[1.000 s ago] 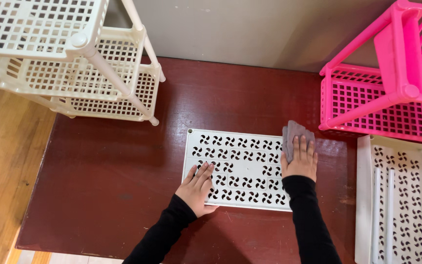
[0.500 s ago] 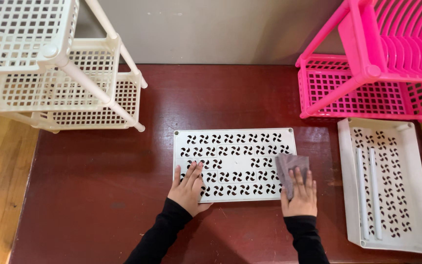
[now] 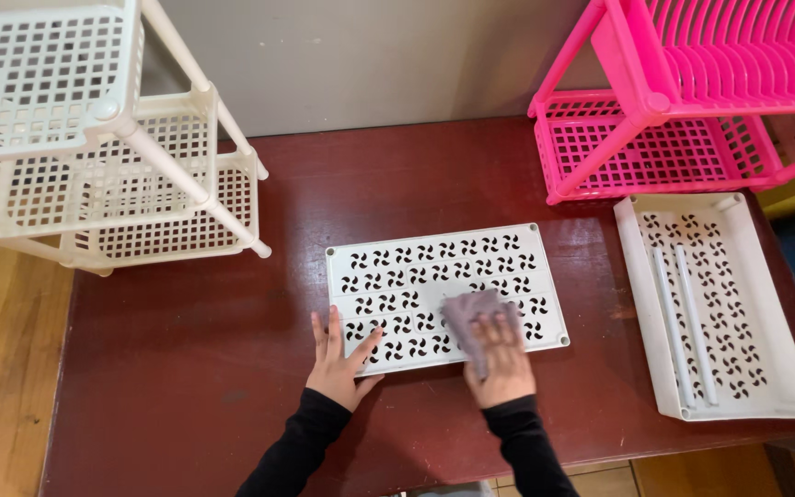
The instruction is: The person wipes the surfaces of two white plastic trays and two white rods with a gray cloth on a wooden table. The person flips the trays to clean both sides and then wipes the rods before placing them back into the trays.
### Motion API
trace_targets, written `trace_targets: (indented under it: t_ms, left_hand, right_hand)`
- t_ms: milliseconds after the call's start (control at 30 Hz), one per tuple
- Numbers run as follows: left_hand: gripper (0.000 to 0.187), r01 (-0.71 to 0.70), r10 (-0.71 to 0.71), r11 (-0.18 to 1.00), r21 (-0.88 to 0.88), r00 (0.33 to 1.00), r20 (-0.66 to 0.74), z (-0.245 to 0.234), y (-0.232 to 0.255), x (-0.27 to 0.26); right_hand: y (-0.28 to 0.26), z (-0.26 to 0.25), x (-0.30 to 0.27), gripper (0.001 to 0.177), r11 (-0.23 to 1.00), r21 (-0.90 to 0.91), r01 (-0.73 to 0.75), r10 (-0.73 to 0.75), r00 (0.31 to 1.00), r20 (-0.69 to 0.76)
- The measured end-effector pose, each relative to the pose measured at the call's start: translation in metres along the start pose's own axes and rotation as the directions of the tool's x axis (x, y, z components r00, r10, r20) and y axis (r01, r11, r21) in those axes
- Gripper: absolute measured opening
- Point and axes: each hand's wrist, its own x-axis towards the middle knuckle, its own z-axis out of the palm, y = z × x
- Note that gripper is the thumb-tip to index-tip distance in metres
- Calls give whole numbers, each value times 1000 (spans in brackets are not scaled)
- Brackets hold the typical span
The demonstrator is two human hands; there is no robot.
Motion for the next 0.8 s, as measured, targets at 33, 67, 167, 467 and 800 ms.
trace_targets:
  t_ms: [33, 67, 167, 467, 800]
  left_hand:
    - [85, -13, 12, 1000, -8, 1000, -28, -1, -2, -2]
    - [86, -26, 25, 1000, -17, 998, -56, -2, -3, -3]
    - [82, 18, -23, 979, -202, 999, -24, -3, -5, -5]
    - [95, 14, -92, 898, -440, 983, -156, -49, 2, -10]
    - [46, 257, -456, 757, -601, 866, -204, -81, 20, -3]
  right_hand:
    - [20, -1, -4, 69, 976, -188, -112, 131, 987, 92]
    - [42, -1, -8, 71, 965, -147, -215, 216, 976, -8]
    - [68, 9, -14, 63, 884, 338, -323, 409, 884, -225]
    - [72, 9, -4, 44, 626, 713, -317, 685, 661, -307]
    - [85, -59, 22, 43, 711, 619, -333, 651, 643, -402]
